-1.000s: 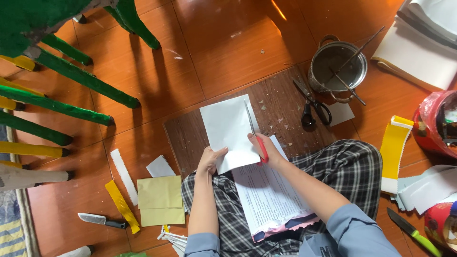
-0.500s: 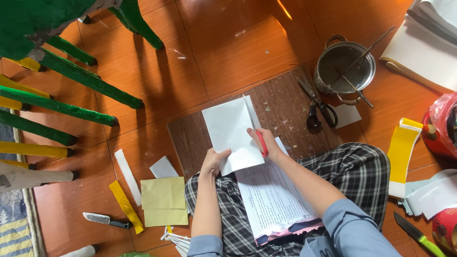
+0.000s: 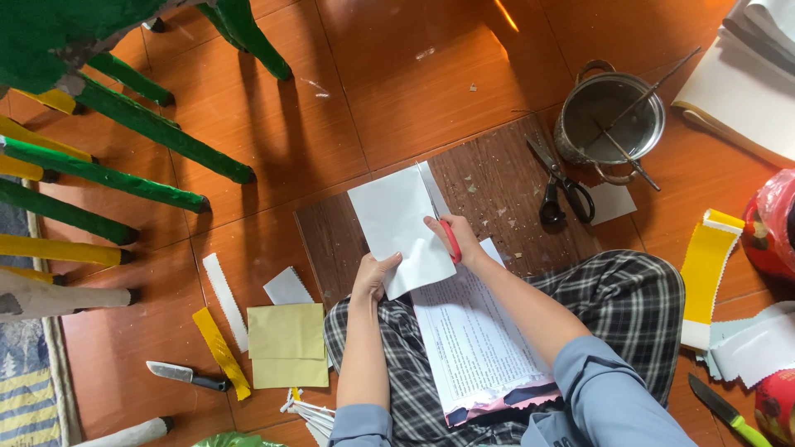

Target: Fold and cut paper sheets using scissors while sitting on the floor

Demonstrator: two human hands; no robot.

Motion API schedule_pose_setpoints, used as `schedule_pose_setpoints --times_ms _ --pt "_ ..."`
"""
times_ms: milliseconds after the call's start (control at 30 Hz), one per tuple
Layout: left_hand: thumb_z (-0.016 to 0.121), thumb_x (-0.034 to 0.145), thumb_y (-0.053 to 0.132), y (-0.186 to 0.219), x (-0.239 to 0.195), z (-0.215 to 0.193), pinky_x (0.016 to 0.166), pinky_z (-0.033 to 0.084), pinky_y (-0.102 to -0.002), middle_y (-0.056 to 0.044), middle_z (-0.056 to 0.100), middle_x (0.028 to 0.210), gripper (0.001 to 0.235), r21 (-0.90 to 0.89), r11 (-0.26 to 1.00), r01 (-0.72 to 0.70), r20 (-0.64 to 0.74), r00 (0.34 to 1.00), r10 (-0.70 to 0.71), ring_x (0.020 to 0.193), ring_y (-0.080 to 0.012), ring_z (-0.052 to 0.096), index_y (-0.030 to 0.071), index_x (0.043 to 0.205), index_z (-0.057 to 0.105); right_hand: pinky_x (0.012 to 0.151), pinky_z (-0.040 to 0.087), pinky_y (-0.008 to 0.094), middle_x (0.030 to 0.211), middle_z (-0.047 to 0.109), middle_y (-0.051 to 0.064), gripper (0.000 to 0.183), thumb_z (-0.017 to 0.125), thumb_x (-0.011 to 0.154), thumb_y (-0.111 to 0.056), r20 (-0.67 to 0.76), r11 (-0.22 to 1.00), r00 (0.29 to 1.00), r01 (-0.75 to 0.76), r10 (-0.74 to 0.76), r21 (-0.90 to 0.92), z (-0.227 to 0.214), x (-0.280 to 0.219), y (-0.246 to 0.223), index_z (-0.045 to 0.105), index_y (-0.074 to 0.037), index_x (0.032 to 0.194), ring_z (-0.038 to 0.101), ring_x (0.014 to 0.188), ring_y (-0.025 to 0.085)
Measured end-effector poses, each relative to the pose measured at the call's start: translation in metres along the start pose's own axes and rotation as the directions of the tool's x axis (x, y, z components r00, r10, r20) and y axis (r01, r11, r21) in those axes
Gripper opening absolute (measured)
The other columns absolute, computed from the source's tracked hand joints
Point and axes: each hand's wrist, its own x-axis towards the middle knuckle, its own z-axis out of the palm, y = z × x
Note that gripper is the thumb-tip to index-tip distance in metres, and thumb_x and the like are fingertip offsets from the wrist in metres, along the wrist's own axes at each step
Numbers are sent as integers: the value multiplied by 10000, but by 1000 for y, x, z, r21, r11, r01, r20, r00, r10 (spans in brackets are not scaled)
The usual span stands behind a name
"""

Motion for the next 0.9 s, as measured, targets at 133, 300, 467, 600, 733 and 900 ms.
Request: schedule_pose_setpoints --times_ms 133,300,467,600,733,900 --pt "886 680 51 5 -10 3 650 601 -441 -168 711 834 385 3 1000 0 -1 1000 0 734 -333 722 -10 1007 692 535 460 246 568 635 71 407 762 860 -446 -5 997 1000 -1 0 -79 2 0 -2 660 -115 646 563 577 127" --pt "896 656 35 -4 1 -6 633 600 -438 -166 705 786 338 -42 998 -43 -39 998 42 684 -311 717 -19 930 705 595 479 276 623 646 91 350 780 838 -414 -4 994 1000 8 -8 -106 2 -8 -15 673 -96 739 577 643 138" --pt "873 679 48 31 -33 -12 646 593 -420 -149 691 782 318 -192 970 -150 -136 983 125 679 -279 702 -15 929 687 384 411 240 572 536 54 294 649 901 -432 52 968 975 -220 215 124 -20 -58 -98 626 -147 966 515 418 169" --pt "886 691 74 42 -34 -14 629 586 -381 -124 683 762 300 -272 920 -282 -253 943 214 662 -222 685 1 885 670 198 380 287 535 521 143 343 632 920 -401 148 995 984 -99 100 -16 -46 -96 -108 584 -91 1059 495 270 231" --pt "887 699 79 56 -35 -26 611 595 -345 -106 677 740 287 -277 891 -361 -313 910 271 630 -203 685 7 869 667 270 440 270 668 590 150 571 598 914 -344 232 987 965 -99 126 -126 -45 -141 -74 438 -16 1353 566 395 205" --pt "901 663 46 89 -77 -19 580 593 -361 -119 662 693 296 -205 888 -412 -295 891 345 601 -217 676 -22 821 660 640 549 460 760 699 211 396 648 886 -416 391 932 917 73 77 -355 -34 -176 -79 614 -161 1187 668 668 348"
